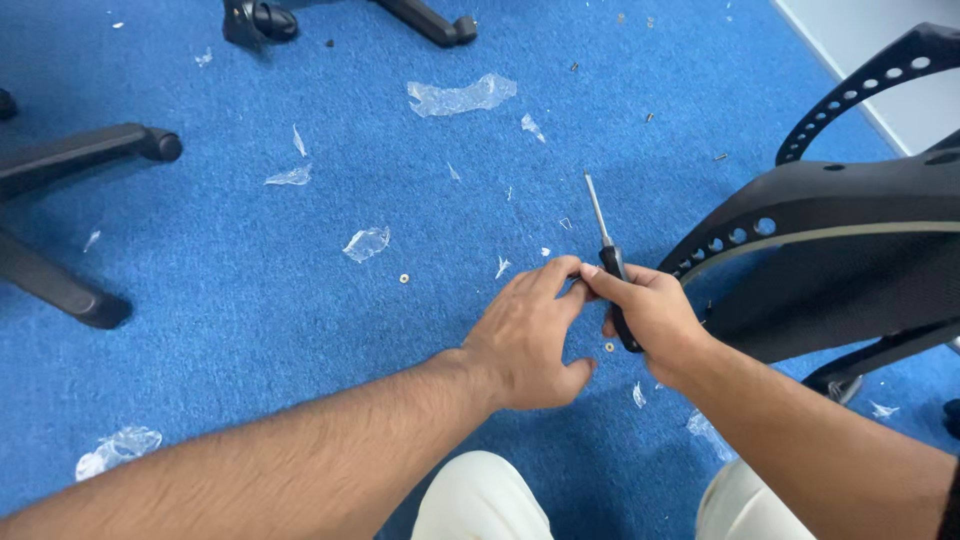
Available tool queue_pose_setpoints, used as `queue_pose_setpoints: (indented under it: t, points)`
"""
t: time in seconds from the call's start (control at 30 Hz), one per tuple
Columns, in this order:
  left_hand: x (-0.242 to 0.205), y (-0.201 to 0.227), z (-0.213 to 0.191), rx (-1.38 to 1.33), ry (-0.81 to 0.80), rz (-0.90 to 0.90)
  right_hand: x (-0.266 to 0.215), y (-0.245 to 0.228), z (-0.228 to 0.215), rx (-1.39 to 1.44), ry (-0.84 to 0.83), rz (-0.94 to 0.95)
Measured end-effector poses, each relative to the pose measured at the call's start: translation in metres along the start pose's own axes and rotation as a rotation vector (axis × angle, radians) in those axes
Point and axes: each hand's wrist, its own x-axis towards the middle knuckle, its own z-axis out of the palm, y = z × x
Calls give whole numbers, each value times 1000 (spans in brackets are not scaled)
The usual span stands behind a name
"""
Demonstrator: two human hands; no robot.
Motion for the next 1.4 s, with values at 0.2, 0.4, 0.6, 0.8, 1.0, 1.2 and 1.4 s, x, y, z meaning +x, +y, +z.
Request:
queue_pose_setpoints:
  t: [0.2,0.4,0.6,0.8,1.0,1.2,1.4]
  points:
    - [-12,54,27,111,103,145,-34,22,-46,136,-45,-315]
    - [-23,118,66,203,213,356,-89,48,-103,207,61,-518]
    - [-15,181,101,209,193,415,-138,66,-166,379,95,-585]
    - [12,209,109,120,102,340,-142,65,-218,482,234,-556]
    - [37,212,106,72,101,141,-123,55,-268,608,453,-446]
    - [82,209,117,29,147,-3,-95,58,-302,688,411,-387]
    - [173,210,111,307,129,-95,-55,57,-317,814,171,-392]
